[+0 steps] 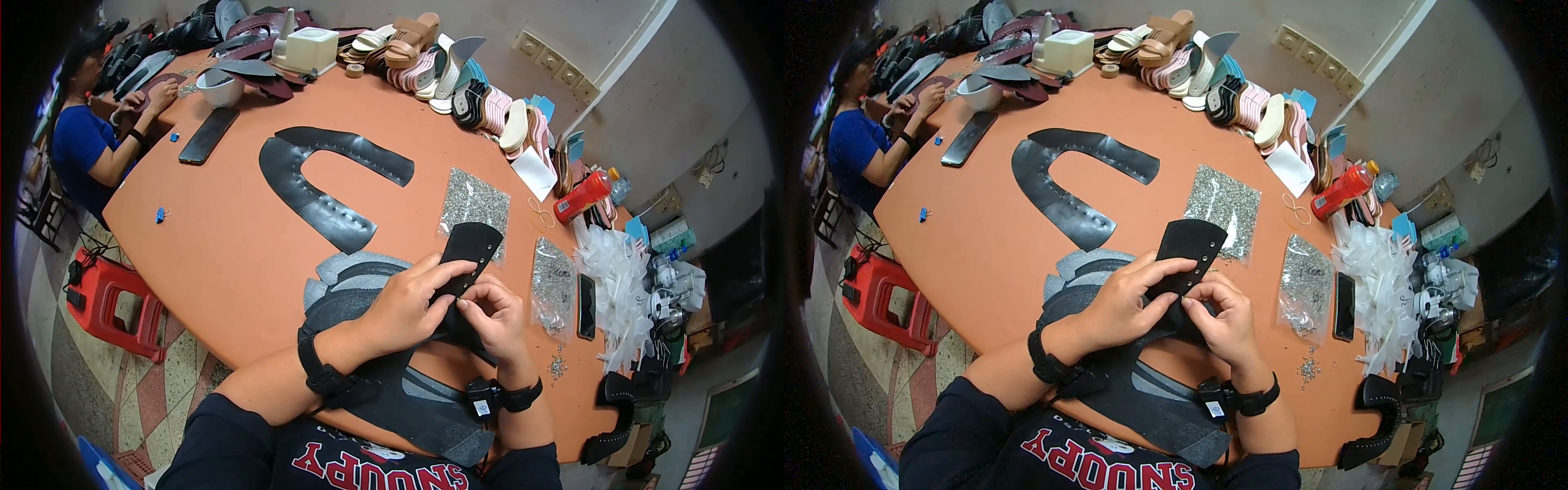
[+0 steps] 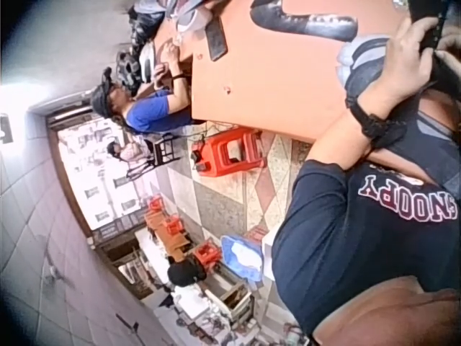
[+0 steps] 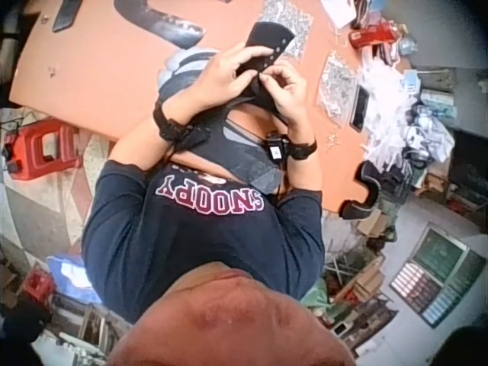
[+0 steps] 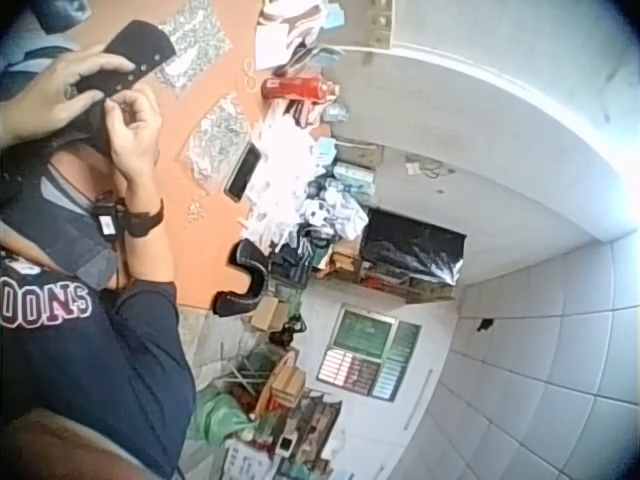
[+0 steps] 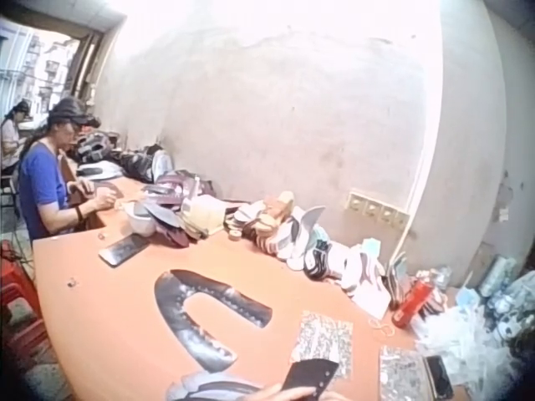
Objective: Arranging and checking several black leather shoe upper components on a table.
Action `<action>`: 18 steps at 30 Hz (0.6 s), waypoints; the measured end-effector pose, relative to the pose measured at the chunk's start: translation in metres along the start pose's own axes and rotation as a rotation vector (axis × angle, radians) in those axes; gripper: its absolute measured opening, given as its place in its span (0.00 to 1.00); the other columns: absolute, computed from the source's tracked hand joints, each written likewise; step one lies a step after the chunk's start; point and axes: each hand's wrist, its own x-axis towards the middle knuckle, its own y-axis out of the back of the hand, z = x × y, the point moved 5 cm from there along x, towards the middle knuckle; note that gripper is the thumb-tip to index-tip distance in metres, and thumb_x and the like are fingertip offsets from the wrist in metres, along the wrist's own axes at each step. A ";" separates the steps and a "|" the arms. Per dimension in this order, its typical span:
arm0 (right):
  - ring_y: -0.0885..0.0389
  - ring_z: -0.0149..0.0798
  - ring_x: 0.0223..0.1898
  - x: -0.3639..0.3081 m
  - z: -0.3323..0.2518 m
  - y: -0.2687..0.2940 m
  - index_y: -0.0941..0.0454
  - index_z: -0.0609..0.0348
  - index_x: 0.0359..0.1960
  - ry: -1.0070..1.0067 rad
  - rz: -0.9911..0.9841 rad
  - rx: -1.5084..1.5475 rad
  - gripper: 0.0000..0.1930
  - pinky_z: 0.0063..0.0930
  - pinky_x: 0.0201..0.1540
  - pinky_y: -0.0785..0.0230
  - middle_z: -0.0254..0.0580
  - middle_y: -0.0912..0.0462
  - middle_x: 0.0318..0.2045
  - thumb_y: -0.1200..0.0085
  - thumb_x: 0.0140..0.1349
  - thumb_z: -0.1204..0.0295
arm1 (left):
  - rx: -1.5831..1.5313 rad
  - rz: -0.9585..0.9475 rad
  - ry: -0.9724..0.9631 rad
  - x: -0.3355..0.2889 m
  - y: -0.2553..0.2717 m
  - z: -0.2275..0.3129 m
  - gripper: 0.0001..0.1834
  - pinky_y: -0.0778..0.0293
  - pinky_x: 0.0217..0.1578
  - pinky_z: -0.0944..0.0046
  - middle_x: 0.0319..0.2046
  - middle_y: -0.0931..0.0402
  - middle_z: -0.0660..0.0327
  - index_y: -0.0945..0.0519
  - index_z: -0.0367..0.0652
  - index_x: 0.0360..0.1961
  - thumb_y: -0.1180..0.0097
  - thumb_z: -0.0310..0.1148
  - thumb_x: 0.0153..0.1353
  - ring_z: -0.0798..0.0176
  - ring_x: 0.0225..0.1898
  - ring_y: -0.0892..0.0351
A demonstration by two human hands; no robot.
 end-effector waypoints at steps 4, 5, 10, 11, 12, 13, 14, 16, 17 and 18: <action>0.27 0.25 0.33 -0.002 0.003 0.000 0.24 0.66 0.27 -0.038 0.012 0.030 0.01 0.17 0.36 0.33 0.34 0.25 0.30 0.45 0.54 0.82 | 0.016 -0.021 -0.014 0.001 0.000 0.004 0.24 0.27 0.40 0.62 0.41 0.27 0.52 0.27 0.39 0.52 0.46 0.19 0.50 0.53 0.41 0.24; 0.27 0.24 0.33 -0.004 0.006 0.000 0.25 0.65 0.28 -0.135 0.035 0.182 0.02 0.16 0.36 0.33 0.33 0.25 0.29 0.44 0.54 0.82 | 0.018 -0.022 -0.016 0.000 0.001 0.005 0.24 0.27 0.40 0.62 0.41 0.27 0.52 0.27 0.39 0.52 0.46 0.19 0.50 0.53 0.41 0.24; 0.27 0.22 0.27 -0.003 0.013 -0.004 0.34 0.59 0.39 -0.163 0.143 0.474 0.16 0.13 0.32 0.32 0.33 0.26 0.28 0.44 0.51 0.86 | 0.030 -0.041 -0.067 -0.002 -0.002 0.007 0.25 0.27 0.41 0.60 0.41 0.26 0.51 0.26 0.41 0.51 0.46 0.17 0.48 0.51 0.41 0.23; 0.27 0.22 0.26 -0.002 0.013 -0.003 0.36 0.58 0.41 -0.168 0.144 0.471 0.18 0.14 0.31 0.31 0.33 0.26 0.27 0.45 0.51 0.86 | 0.033 -0.043 -0.070 -0.002 -0.002 0.007 0.25 0.27 0.41 0.60 0.41 0.26 0.51 0.26 0.41 0.51 0.46 0.17 0.48 0.51 0.41 0.23; 0.27 0.22 0.25 -0.002 0.013 -0.002 0.38 0.57 0.42 -0.174 0.147 0.466 0.20 0.14 0.30 0.30 0.33 0.26 0.27 0.45 0.51 0.87 | 0.018 -0.052 -0.092 -0.002 -0.003 0.008 0.25 0.27 0.41 0.60 0.41 0.26 0.51 0.26 0.42 0.51 0.46 0.17 0.49 0.51 0.41 0.24; 0.26 0.23 0.26 -0.004 0.014 -0.002 0.37 0.58 0.41 -0.171 0.154 0.470 0.19 0.14 0.30 0.29 0.34 0.26 0.28 0.44 0.51 0.87 | 0.004 -0.062 -0.114 -0.003 -0.004 0.009 0.26 0.27 0.40 0.60 0.41 0.26 0.51 0.27 0.42 0.52 0.46 0.17 0.49 0.51 0.41 0.24; 0.26 0.23 0.26 -0.004 0.013 -0.001 0.37 0.58 0.41 -0.170 0.158 0.472 0.19 0.14 0.30 0.29 0.34 0.26 0.28 0.44 0.51 0.87 | 0.004 -0.066 -0.115 -0.002 -0.003 0.009 0.26 0.27 0.40 0.60 0.41 0.26 0.51 0.27 0.42 0.52 0.46 0.17 0.49 0.51 0.41 0.24; 0.25 0.24 0.27 -0.005 0.013 0.003 0.36 0.60 0.42 -0.200 0.107 0.422 0.18 0.16 0.31 0.29 0.34 0.25 0.29 0.44 0.52 0.84 | -0.022 -0.098 -0.078 0.001 -0.002 0.008 0.27 0.27 0.41 0.61 0.42 0.27 0.51 0.29 0.42 0.54 0.46 0.18 0.50 0.52 0.41 0.24; 0.25 0.24 0.27 -0.009 0.012 0.006 0.36 0.60 0.42 -0.200 0.116 0.423 0.18 0.16 0.31 0.29 0.34 0.25 0.29 0.44 0.52 0.84 | -0.025 -0.106 -0.080 0.002 0.000 0.010 0.27 0.27 0.41 0.61 0.42 0.27 0.51 0.29 0.42 0.54 0.46 0.18 0.50 0.52 0.41 0.24; 0.25 0.24 0.28 -0.012 0.010 0.007 0.34 0.60 0.42 -0.211 0.110 0.339 0.16 0.17 0.32 0.29 0.34 0.25 0.29 0.44 0.54 0.82 | -0.038 -0.119 -0.056 0.003 0.005 0.013 0.28 0.27 0.41 0.61 0.43 0.28 0.51 0.30 0.42 0.56 0.46 0.19 0.50 0.53 0.42 0.25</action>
